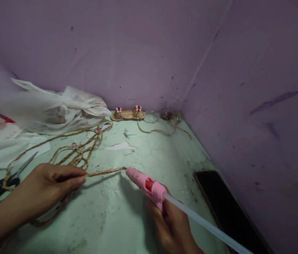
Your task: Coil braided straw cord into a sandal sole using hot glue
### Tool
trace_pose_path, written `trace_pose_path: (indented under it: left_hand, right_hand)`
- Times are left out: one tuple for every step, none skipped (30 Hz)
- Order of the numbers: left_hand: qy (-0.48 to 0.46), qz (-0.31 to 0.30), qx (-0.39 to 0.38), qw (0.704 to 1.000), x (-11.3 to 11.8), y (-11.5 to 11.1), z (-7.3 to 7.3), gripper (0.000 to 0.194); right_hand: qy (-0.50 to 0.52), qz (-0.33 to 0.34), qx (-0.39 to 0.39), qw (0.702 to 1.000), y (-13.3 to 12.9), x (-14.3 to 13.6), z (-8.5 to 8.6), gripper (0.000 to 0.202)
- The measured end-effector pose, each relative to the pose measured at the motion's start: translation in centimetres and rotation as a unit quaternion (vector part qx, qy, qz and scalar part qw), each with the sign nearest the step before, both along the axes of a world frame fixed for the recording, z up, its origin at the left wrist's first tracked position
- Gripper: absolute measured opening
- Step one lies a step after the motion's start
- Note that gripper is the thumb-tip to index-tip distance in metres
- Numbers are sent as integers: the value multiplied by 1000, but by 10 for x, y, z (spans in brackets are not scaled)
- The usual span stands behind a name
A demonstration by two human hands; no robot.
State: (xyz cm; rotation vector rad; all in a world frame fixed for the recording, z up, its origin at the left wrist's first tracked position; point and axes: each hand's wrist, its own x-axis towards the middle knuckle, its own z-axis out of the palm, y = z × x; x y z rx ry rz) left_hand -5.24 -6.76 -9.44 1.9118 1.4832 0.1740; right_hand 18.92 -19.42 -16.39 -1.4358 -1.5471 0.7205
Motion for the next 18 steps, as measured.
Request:
trace_pose_path:
  left_hand:
    - [0,2,-2,1000,0,0,0,27]
    - [0,3,-3,1000,0,0,0,27]
    - [1,2,-2,1000,1,0,1,28]
    - [1,1,-2,1000,1,0,1,28]
    - [1,1,0,1000,1,1,1,28]
    - [0,2,2,1000,1,1,1,28]
    - [-1,4,3,1000,1,1,0,28]
    - [-3,5,4,1000,1,1,0,28]
    - [-6,5,6,1000,0,1,0,28]
    - [-8,4,8,1000,0,1,-1,28]
    - [-10,2,10,1000,-1,1,-1,28]
    - [-11,0,12,1000,-1,1,-1,28]
    - [-13,0,14,1000,-1,1,0,28]
    - [-14,0,16,1000,-1,1,0,28]
    - [-16,1,16,1000,-1,1,1,29]
    - [-18,5,17,1000,0,1,1,30]
    - [-21,10,17,1000,0,1,2,31]
    - [-23,17,15,999,1,1,2,32]
  right_hand:
    - [6,-2,3,1000,0,0,0,47]
    - [12,-4,6,1000,1,0,0,47]
    - [18,-7,8,1000,1,0,0,46]
    - [24,-7,8,1000,1,-1,0,46]
    - [30,-5,4,1000,1,-1,1,45]
    - [33,-1,0,999,1,-1,1,45]
    - [34,3,-2,999,1,-2,2,46]
    - [33,5,-3,999,1,-2,2,46]
    - [33,5,-4,999,1,-1,2,46]
    - [33,6,-7,999,1,-1,2,46]
    - [33,8,-13,999,1,0,2,47]
    - [34,11,-19,999,1,0,2,47]
    - [33,12,-23,999,1,0,2,47]
    - [32,12,-24,999,1,1,2,46]
    - [30,12,-22,999,2,1,2,45]
    - [29,10,-19,999,2,0,3,45]
    - [37,-5,-6,999,3,0,3,44]
    - [48,-24,9,999,3,-1,4,42]
